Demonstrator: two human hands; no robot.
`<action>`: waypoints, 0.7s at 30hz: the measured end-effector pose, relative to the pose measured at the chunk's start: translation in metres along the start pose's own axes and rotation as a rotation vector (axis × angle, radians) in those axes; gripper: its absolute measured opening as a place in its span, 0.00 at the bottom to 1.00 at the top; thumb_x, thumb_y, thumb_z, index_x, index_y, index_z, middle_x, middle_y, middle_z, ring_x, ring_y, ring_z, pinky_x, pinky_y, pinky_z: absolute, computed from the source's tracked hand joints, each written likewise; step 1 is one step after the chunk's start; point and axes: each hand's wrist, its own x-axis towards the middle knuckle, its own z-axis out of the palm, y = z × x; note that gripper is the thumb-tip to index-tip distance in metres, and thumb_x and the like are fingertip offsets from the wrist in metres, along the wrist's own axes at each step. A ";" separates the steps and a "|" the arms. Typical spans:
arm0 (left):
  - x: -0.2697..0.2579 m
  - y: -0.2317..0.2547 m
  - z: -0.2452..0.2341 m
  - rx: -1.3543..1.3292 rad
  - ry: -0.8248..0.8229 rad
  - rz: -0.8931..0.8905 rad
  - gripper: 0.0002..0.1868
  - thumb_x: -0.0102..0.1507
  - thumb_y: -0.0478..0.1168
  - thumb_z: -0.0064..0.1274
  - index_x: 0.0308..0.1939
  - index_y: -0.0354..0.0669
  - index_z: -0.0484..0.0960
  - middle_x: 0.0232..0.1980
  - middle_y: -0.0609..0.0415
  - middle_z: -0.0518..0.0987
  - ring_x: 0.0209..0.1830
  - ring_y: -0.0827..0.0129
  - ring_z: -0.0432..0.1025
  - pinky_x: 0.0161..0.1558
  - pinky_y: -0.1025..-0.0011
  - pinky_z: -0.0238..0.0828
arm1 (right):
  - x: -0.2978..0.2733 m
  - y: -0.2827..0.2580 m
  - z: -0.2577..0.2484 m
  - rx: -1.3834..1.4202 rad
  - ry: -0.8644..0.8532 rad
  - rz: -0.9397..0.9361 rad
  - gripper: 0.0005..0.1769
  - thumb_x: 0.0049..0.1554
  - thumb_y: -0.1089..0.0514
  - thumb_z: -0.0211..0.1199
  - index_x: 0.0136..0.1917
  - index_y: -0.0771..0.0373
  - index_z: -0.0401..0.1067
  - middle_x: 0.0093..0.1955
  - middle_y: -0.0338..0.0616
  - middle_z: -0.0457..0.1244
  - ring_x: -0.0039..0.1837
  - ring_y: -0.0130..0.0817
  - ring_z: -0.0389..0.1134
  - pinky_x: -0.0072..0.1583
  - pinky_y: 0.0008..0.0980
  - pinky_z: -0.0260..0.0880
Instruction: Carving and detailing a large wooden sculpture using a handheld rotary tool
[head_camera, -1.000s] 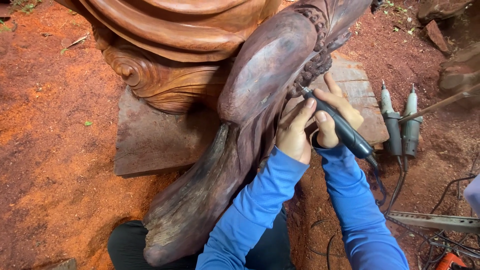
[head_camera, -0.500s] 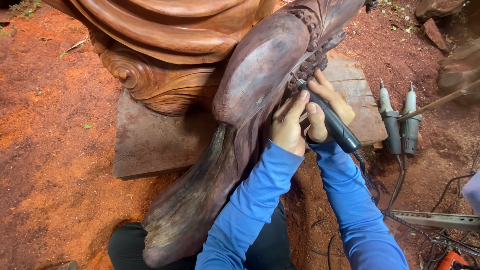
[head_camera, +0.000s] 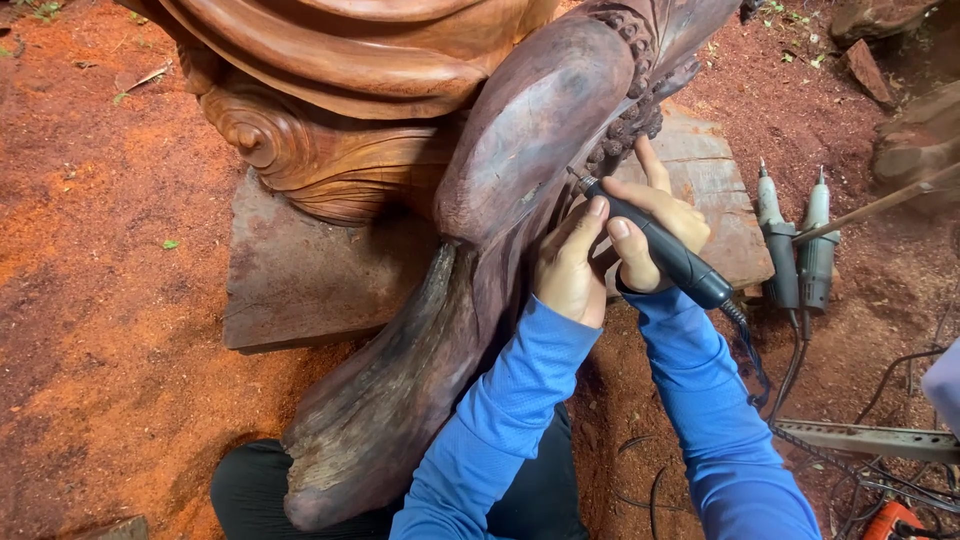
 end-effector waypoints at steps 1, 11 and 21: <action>-0.004 0.003 0.002 0.003 0.002 -0.005 0.12 0.63 0.40 0.62 0.46 0.36 0.85 0.41 0.48 0.78 0.45 0.63 0.68 0.47 0.52 0.75 | 0.001 -0.002 0.000 0.001 -0.007 -0.001 0.23 0.54 0.51 0.62 0.45 0.79 0.78 0.26 0.54 0.66 0.45 0.55 0.74 0.74 0.66 0.58; 0.000 -0.005 -0.016 -0.038 -0.008 -0.023 0.11 0.63 0.41 0.62 0.46 0.40 0.85 0.41 0.53 0.76 0.45 0.66 0.66 0.49 0.55 0.72 | 0.005 -0.013 0.002 0.021 -0.106 0.016 0.24 0.56 0.50 0.60 0.46 0.77 0.78 0.27 0.50 0.66 0.36 0.40 0.72 0.77 0.67 0.50; -0.003 -0.011 -0.031 -0.068 -0.003 -0.048 0.12 0.63 0.41 0.62 0.48 0.41 0.85 0.42 0.55 0.75 0.47 0.67 0.65 0.52 0.54 0.71 | -0.001 -0.014 0.003 0.063 -0.163 0.026 0.24 0.56 0.50 0.59 0.45 0.78 0.77 0.27 0.49 0.65 0.34 0.38 0.70 0.79 0.71 0.44</action>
